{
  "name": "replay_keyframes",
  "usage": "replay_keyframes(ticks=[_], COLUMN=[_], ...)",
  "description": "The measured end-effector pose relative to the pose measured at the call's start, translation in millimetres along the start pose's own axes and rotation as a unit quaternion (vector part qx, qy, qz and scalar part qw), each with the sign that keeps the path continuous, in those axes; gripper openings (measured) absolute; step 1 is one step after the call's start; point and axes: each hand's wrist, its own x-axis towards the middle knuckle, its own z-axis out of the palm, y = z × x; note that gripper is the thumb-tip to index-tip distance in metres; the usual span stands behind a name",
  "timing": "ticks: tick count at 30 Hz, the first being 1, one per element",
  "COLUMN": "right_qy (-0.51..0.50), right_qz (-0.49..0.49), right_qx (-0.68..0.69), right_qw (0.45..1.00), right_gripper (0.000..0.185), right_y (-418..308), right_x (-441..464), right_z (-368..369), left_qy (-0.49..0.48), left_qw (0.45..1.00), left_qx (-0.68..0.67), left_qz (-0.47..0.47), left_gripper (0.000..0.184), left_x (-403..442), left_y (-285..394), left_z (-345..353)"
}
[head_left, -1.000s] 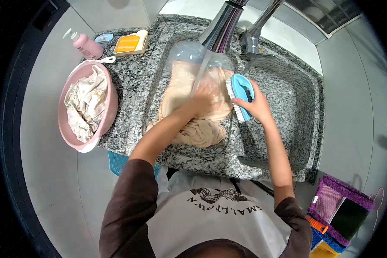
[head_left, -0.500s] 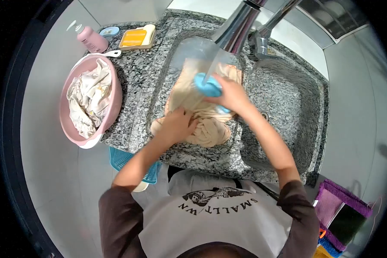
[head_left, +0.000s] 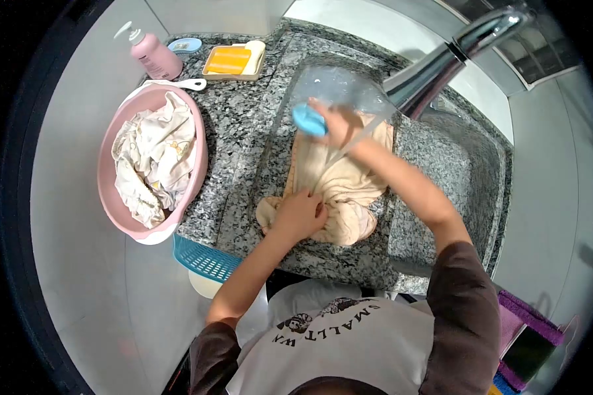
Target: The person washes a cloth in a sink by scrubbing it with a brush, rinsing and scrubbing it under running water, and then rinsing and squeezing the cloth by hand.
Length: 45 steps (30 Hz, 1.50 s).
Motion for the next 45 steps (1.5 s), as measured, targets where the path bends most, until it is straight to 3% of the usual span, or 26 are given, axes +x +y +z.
replay_keyframes(ticks=[1,2,3,5,8,9,11,13,15,16,18,19,21,23,27,28,29,32,35,41,43,44,45], right_qy=[-0.023,0.022,0.019,-0.014,-0.039,-0.037,0.179,0.148,0.087,0.086,-0.081,-0.077,0.096,0.081,0.016,0.062,0.023,-0.043,0.104,0.115,-0.032,-0.033,-0.036], right_qz=[0.006,-0.129,-0.129,-0.066,0.106,0.107,-0.040,-0.004,-0.106,-0.106,0.039,0.035,0.012,0.044,0.151,0.101,-0.063,-0.026,0.050,0.079,-0.009,-0.007,0.058], right_qx=[-0.139,-0.150,-0.149,0.003,-0.054,-0.053,-0.210,-0.211,-0.067,-0.066,-0.128,-0.130,-0.138,-0.118,-0.054,0.017,-0.164,-0.170,-0.164,-0.194,-0.148,-0.148,-0.156], right_qw=[0.990,0.980,0.980,0.998,0.992,0.992,0.960,0.966,0.988,0.988,0.988,0.988,0.986,0.989,0.987,0.993,0.984,0.984,0.980,0.971,0.988,0.988,0.985], right_gripper=[0.066,0.066,0.066,0.066,0.070,0.070,0.073,0.073,0.071,0.071,0.067,0.067,0.067,0.067,0.068,0.067,0.069,0.070,0.076,0.074,0.076,0.076,0.075], right_y=[-31,-31,-28,-18,19,30,47,21,-2,-7,-11,16,60,63,2,-1,3,5,52,32,-1,5,17], right_x=[-19,-38,-37,-23,20,25,28,0,-39,-42,-50,-35,-9,-15,-23,-40,-58,-70,-35,-50,-86,-85,-81], right_z=[4,24,26,23,1,-2,-3,1,16,12,-1,2,9,5,-46,-29,-8,2,-13,-32,-10,-9,-7], left_qy=[0.001,0.011,0.020,0.030,0.043,0.046,0.045,0.043,0.049,0.048,0.058,0.062,0.031,0.034,0.055,0.055,0.053,0.047,0.038,0.032,0.039,0.049,0.059], left_qw=[1.000,1.000,1.000,0.999,0.999,0.999,0.999,0.999,0.999,0.999,0.998,0.998,0.999,0.999,0.998,0.998,0.998,0.999,0.999,0.999,0.999,0.999,0.998], left_qx=[-0.003,0.000,0.004,0.007,0.005,0.000,0.001,-0.001,-0.009,-0.010,-0.001,0.003,0.013,0.010,0.022,0.018,0.022,0.019,0.021,0.018,0.015,0.021,0.029], left_qz=[-0.004,-0.009,-0.014,-0.007,0.003,0.004,0.001,-0.008,-0.002,-0.004,0.011,0.012,-0.009,0.002,0.012,0.010,0.006,0.008,0.012,-0.006,-0.002,0.008,0.020], left_gripper=[0.026,0.025,0.024,0.023,0.024,0.025,0.025,0.025,0.025,0.025,0.025,0.025,0.025,0.025,0.024,0.024,0.024,0.024,0.025,0.025,0.024,0.023,0.023], left_x=[0,-2,-4,-9,-8,-8,-8,-8,-7,-7,-8,-4,-7,-9,-8,-8,-8,-10,-7,-8,-8,-8,-8], left_y=[1,3,5,6,3,2,5,5,4,4,5,4,8,5,2,4,4,4,1,5,4,4,4], left_z=[1,2,4,4,6,7,3,2,4,4,4,2,1,4,6,6,6,6,5,4,6,6,6])
